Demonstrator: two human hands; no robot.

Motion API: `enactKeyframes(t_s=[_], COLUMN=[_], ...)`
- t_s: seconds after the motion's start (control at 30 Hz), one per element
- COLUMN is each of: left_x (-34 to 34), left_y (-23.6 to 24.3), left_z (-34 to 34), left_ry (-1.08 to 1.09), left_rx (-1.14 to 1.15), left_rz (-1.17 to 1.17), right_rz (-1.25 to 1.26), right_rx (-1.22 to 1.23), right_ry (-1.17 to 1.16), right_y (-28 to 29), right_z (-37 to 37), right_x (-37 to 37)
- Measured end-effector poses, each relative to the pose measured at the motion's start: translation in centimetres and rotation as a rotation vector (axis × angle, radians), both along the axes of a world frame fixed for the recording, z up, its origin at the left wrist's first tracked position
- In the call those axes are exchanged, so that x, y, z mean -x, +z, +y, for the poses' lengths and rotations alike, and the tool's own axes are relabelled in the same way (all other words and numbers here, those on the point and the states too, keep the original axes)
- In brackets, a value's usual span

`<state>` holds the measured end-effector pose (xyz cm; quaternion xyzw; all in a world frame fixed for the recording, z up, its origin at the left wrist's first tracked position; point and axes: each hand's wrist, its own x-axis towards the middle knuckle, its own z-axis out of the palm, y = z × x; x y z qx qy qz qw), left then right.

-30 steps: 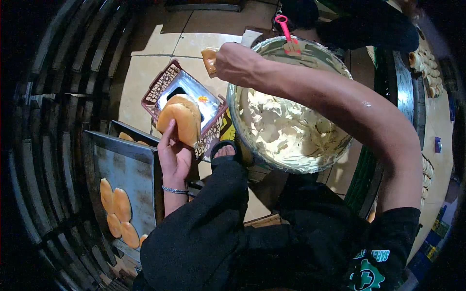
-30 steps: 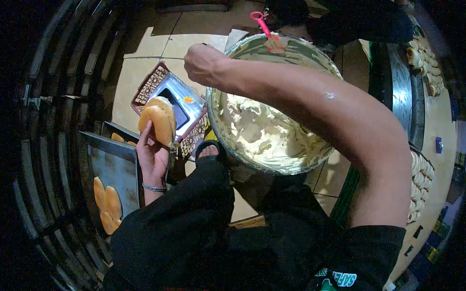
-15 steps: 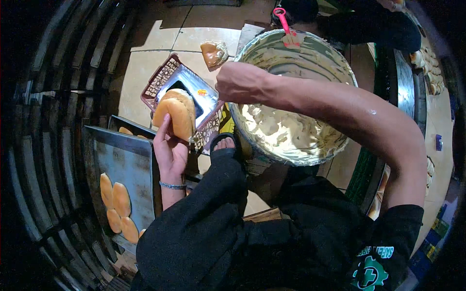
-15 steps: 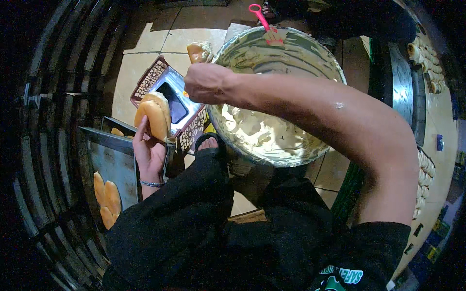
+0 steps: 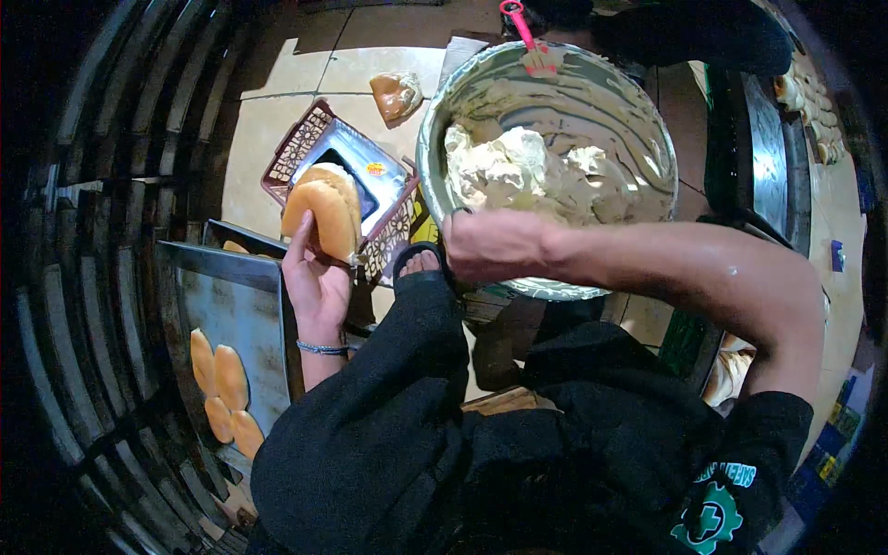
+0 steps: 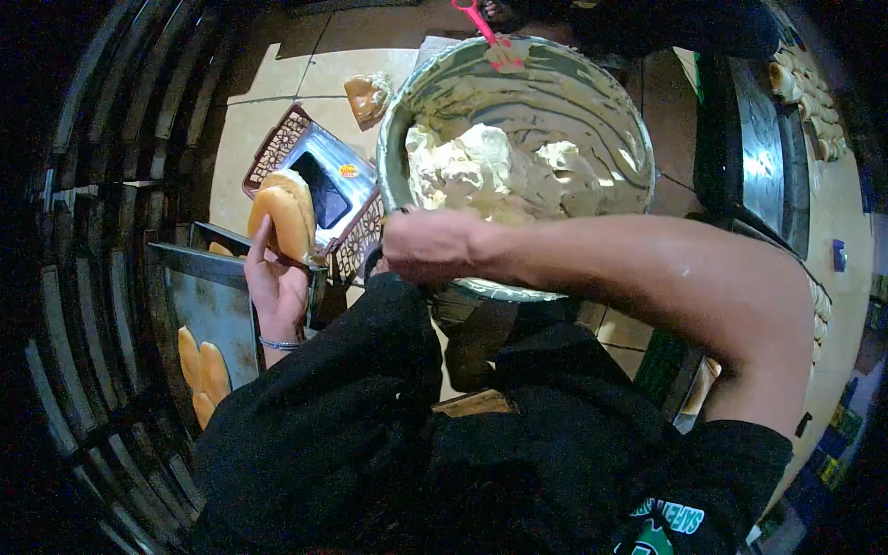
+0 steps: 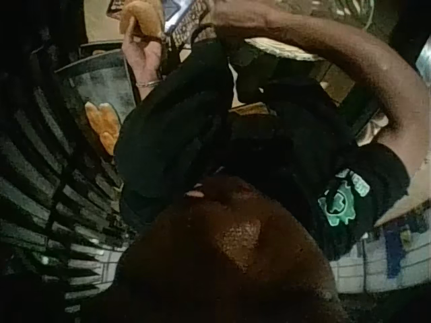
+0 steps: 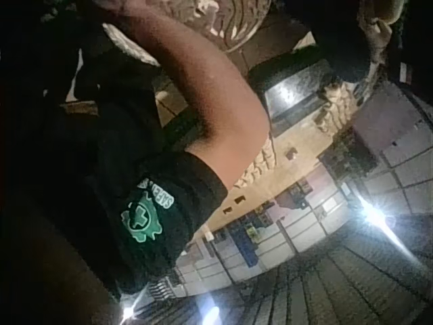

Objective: The person picks up halved bread rolls from a tray, applies a cream filling from a large bowl using a spatula, and places the finished rolls onto another tray.

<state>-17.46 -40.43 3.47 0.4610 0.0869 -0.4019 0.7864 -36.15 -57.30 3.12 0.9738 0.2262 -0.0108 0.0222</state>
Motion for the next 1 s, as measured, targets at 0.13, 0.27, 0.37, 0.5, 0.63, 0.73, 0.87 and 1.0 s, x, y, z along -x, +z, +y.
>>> enactKeyframes(t_s=[0.13, 0.27, 0.37, 0.5, 0.63, 0.73, 0.87, 1.0], left_x=[0.3, 0.9, 1.0, 0.7, 0.5, 0.5, 1.2, 2.0], left_y=[0.2, 0.2, -0.3, -0.2, -0.8, -0.6, -0.6, -0.3], left_z=[0.0, -0.5, -0.7, 0.0, 0.3, 0.0, -0.5, -1.7], left_ry=[-0.014, -0.008, -0.004, -0.019, -0.061, -0.067, -0.112, -0.090], left_rx=[0.004, -0.004, -0.034, -0.027, 0.011, 0.014, 0.002, -0.005], left_rz=[0.014, -0.023, -0.051, 0.001, 0.000, -0.031, -0.025, -0.011], right_rz=[-0.003, -0.221, -0.099, 0.139, 0.250, 0.093, 0.148, 0.025], right_rx=[0.348, 0.563, 0.452, 0.539, 0.592, 0.404, 0.276, 0.092], right_ry=[0.268, 0.252, 0.167, 0.087, -0.136, -0.458, -0.528, -0.732], right_y=[1.2, 1.7, 0.8, 3.1, 6.8, 9.6, 1.2, 1.3], right_z=[1.3, 2.0, 1.5, -0.1, -3.5, -4.8, -4.1, -4.6], right_x=[2.3, 6.0, 8.9, 11.7, 13.9, 15.2, 15.6, 16.4])
